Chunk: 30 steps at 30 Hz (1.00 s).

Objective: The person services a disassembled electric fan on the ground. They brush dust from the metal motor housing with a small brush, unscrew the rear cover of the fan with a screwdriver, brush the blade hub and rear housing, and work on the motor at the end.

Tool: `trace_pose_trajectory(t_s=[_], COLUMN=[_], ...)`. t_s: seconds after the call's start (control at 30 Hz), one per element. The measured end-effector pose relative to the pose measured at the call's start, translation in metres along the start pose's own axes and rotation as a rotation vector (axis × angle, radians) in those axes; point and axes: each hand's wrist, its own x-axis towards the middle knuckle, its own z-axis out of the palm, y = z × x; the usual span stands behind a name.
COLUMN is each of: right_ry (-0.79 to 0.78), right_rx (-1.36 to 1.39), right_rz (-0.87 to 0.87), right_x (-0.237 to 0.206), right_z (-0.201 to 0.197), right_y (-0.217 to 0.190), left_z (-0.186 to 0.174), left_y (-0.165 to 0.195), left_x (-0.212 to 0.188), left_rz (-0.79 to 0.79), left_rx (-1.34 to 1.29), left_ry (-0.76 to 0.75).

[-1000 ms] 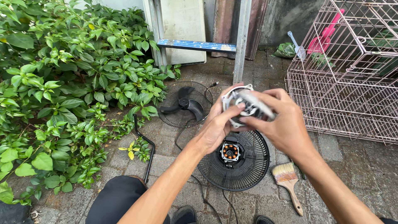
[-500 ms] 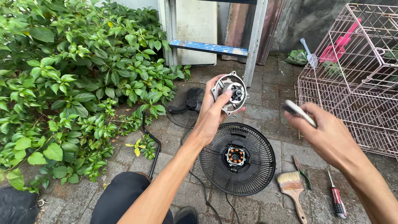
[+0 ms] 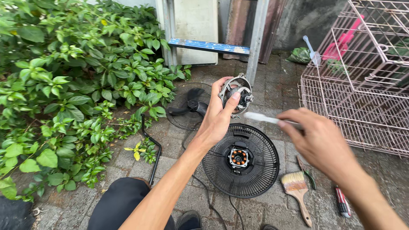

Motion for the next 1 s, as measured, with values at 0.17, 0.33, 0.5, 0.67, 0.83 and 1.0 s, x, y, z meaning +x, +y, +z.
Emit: trace_pose_trajectory(t_s=[0.17, 0.33, 0.5, 0.67, 0.83, 1.0], right_ry=[-0.01, -0.079, 0.103, 0.014, 0.018, 0.127], right_rx=[-0.072, -0.081, -0.317, -0.216, -0.247, -0.286], right_rz=[0.08, 0.194, 0.06, 0.139, 0.143, 0.092], right_x=[0.006, 0.013, 0.016, 0.015, 0.013, 0.011], right_z=[0.009, 0.009, 0.004, 0.008, 0.012, 0.014], right_y=[-0.004, 0.001, 0.008, 0.003, -0.005, -0.007], left_z=[0.004, 0.004, 0.004, 0.004, 0.002, 0.0], left_y=[0.009, 0.014, 0.014, 0.011, 0.009, 0.009], left_x=[-0.005, -0.004, -0.002, -0.002, 0.0, 0.001], left_rz=[-0.002, 0.022, -0.003, 0.013, -0.007, -0.011], left_rx=[0.087, 0.136, 0.14, 0.145, 0.121, 0.18], left_ry=[-0.081, -0.168, -0.234, -0.229, -0.22, -0.211])
